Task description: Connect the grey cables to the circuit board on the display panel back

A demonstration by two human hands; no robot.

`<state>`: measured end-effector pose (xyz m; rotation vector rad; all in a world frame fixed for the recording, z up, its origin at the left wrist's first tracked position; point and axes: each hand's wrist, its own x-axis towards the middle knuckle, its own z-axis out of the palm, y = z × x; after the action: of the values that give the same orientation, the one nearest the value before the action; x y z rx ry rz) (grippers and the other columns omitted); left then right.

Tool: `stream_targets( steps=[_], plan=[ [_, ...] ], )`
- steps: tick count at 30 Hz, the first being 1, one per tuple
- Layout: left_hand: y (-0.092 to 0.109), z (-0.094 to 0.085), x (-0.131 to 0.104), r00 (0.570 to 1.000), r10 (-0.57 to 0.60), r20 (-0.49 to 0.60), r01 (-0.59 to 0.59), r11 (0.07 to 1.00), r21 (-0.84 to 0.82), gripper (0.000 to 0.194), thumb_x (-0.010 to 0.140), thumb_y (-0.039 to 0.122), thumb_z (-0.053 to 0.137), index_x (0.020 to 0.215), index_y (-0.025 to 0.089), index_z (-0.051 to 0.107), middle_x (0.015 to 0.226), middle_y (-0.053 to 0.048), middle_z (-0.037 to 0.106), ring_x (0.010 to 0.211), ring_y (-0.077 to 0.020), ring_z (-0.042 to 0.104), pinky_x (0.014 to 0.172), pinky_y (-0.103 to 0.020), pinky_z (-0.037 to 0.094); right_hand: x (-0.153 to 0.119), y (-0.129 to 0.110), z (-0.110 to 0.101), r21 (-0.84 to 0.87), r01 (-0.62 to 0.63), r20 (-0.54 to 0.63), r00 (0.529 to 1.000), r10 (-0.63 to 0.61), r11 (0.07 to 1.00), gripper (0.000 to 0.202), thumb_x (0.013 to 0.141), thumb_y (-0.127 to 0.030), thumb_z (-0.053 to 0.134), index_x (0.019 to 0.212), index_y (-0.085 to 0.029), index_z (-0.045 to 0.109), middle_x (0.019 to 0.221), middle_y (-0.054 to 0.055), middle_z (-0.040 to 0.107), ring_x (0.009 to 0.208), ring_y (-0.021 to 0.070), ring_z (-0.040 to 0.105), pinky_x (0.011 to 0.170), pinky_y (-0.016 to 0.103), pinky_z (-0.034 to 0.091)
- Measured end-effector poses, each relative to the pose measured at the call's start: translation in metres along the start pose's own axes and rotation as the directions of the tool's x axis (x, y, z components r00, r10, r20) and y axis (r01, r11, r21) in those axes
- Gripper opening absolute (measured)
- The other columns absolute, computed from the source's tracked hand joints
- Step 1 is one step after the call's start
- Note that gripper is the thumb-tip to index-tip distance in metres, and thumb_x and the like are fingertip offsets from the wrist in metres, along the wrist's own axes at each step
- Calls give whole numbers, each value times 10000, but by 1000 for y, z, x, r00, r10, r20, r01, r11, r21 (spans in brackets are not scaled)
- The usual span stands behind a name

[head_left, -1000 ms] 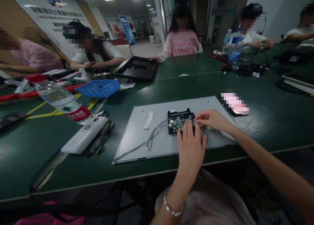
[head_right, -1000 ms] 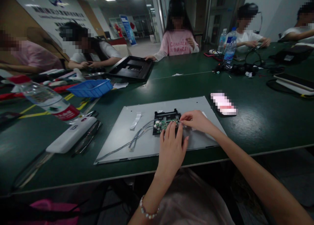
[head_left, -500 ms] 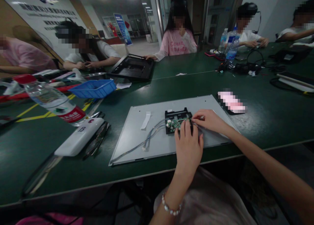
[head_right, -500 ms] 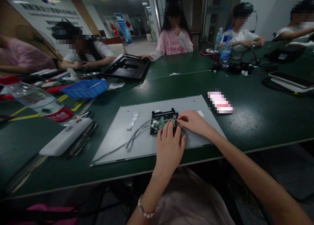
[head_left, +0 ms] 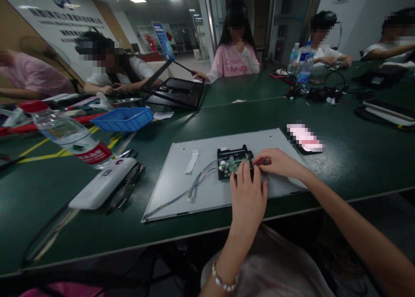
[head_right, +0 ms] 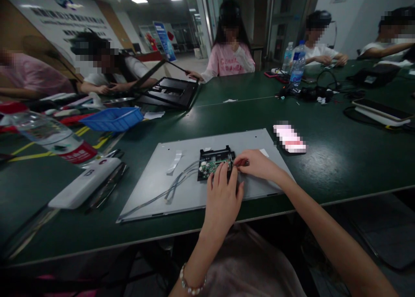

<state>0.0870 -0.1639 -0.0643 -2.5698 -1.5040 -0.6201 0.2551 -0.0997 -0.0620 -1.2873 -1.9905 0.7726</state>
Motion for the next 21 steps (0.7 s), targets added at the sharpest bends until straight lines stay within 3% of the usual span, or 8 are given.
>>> stream_targets(
  steps=[5, 9, 14, 18, 21],
  plan=[
    [-2, -2, 0, 1000, -1, -16, 0, 998, -69, 483, 934, 307, 434, 1386, 148, 377, 1437, -148, 416, 1364, -283, 329, 1107, -549, 274, 1, -1, -5, -33, 30, -44, 999, -31, 999, 185, 806, -190, 566, 914, -189, 717, 895, 44, 698, 792, 152, 632, 695, 274, 495],
    [-25, -18, 1, 998, 13, -55, -21, 988, -151, 486, 941, 323, 430, 1392, 159, 358, 1441, -139, 406, 1357, -269, 338, 1112, -501, 294, 1, 1, -13, -86, 15, -190, 981, -31, 996, 203, 843, -211, 543, 965, -196, 705, 969, 55, 684, 797, 155, 623, 678, 279, 494],
    [-98, -56, 25, 997, -52, -59, 41, 984, -174, 403, 943, 323, 398, 1305, 158, 464, 1369, -135, 459, 1269, -259, 448, 1057, -432, 378, 0, 7, -17, -186, 13, -294, 953, -68, 982, 356, 809, -66, 463, 1050, -220, 676, 1051, 56, 636, 828, 150, 608, 698, 282, 481],
    [-168, -72, 59, 984, -111, 140, 131, 981, -145, 389, 911, 302, 414, 1258, 161, 521, 1286, -116, 522, 1062, -211, 600, 982, -357, 441, -1, 6, -15, -235, 22, -286, 954, -90, 972, 433, 775, -12, 429, 1065, -227, 668, 1082, 56, 618, 882, 156, 598, 743, 294, 462],
    [-205, -67, 80, 955, -151, 254, 159, 987, -9, 405, 825, 258, 499, 1206, 145, 577, 1234, -128, 574, 1153, -248, 549, 1024, -353, 392, -2, 4, -14, -245, 10, -276, 958, -80, 969, 419, 772, -8, 426, 1040, -218, 670, 1080, 51, 624, 871, 155, 596, 761, 305, 451]
  ],
)
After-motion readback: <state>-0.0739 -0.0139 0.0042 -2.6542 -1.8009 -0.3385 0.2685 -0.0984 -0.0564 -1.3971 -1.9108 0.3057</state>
